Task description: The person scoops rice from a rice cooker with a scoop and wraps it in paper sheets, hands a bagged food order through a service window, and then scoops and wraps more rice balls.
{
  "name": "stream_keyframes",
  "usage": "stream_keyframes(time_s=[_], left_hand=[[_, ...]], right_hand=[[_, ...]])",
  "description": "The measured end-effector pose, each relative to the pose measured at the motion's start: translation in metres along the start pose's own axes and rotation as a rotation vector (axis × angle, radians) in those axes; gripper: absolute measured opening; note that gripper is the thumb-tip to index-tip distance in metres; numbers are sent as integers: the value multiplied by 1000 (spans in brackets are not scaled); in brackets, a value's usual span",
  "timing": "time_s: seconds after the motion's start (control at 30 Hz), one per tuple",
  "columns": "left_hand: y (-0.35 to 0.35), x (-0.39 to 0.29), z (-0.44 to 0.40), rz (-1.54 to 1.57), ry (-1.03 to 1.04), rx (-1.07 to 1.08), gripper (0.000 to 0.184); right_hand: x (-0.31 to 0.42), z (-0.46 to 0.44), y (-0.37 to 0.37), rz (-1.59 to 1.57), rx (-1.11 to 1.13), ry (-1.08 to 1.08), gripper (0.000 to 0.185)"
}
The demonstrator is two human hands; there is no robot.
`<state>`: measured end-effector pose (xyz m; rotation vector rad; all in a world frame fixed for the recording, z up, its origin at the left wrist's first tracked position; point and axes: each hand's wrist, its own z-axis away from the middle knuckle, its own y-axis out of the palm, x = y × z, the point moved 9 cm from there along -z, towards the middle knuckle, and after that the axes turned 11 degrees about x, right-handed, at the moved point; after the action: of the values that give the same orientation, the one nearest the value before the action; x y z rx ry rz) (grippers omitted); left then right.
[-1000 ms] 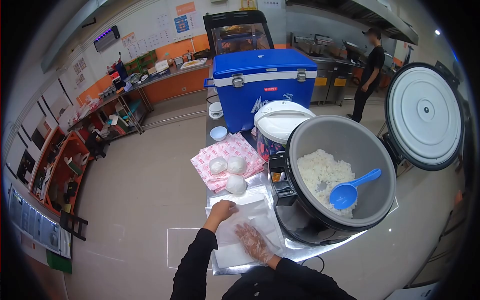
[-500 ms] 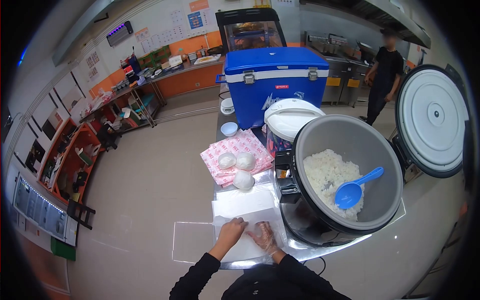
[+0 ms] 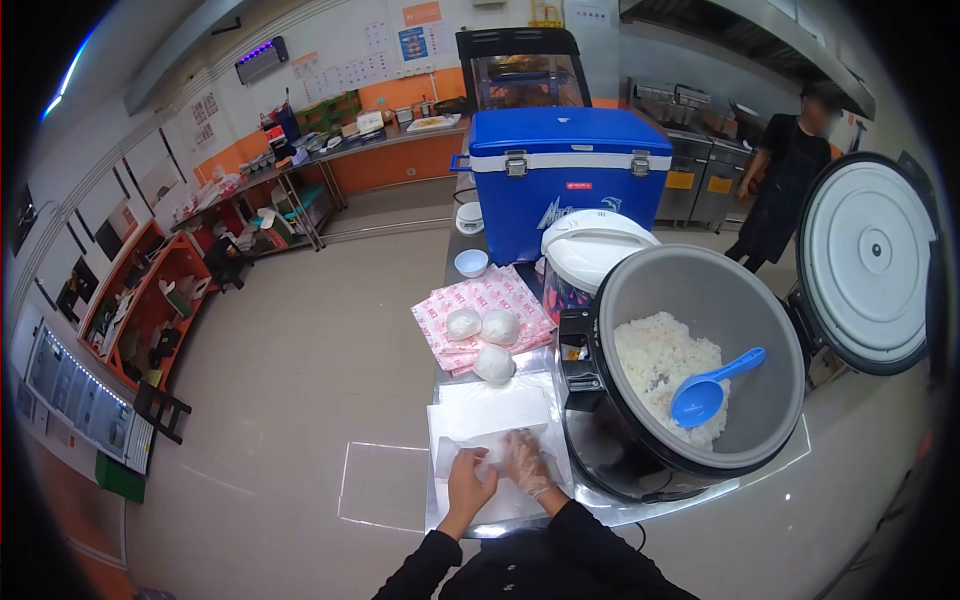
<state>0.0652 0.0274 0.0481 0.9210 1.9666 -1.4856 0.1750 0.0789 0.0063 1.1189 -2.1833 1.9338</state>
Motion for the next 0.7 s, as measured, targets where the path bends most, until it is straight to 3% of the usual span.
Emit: stream_keyframes(time_s=[0.07, 0.17, 0.2, 0.3, 0.4, 0.47, 0.57, 0.63, 0.7], left_hand=[[2, 37, 4, 237, -161, -108, 22], [0, 65, 7, -65, -247, -96, 24], [3, 72, 5, 18, -392, -21, 28], [-19, 24, -11, -461, -217, -72, 34], [-16, 31, -19, -542, -47, 143, 40], [-23, 44, -20, -447, -18, 181, 38], [-18, 57, -22, -311, -43, 253, 33], [-12, 62, -17, -265, -25, 267, 29], [-10, 62, -8, -264, 50, 241, 26]], right_hand=[[-39, 4, 19, -306, 62, 174, 24], [-36, 6, -3, -323, -108, 43, 31], [-36, 4, -12, -364, -201, 88, 38], [-42, -5, -10, -343, -118, 142, 44], [-54, -9, 4, -347, 162, 232, 47], [-58, -4, 11, -394, 203, 156, 48], [-56, 21, 37, 8, 111, -251, 50], [-41, 34, 26, 70, 92, -358, 49], [-15, 43, -31, -239, 165, -208, 46]])
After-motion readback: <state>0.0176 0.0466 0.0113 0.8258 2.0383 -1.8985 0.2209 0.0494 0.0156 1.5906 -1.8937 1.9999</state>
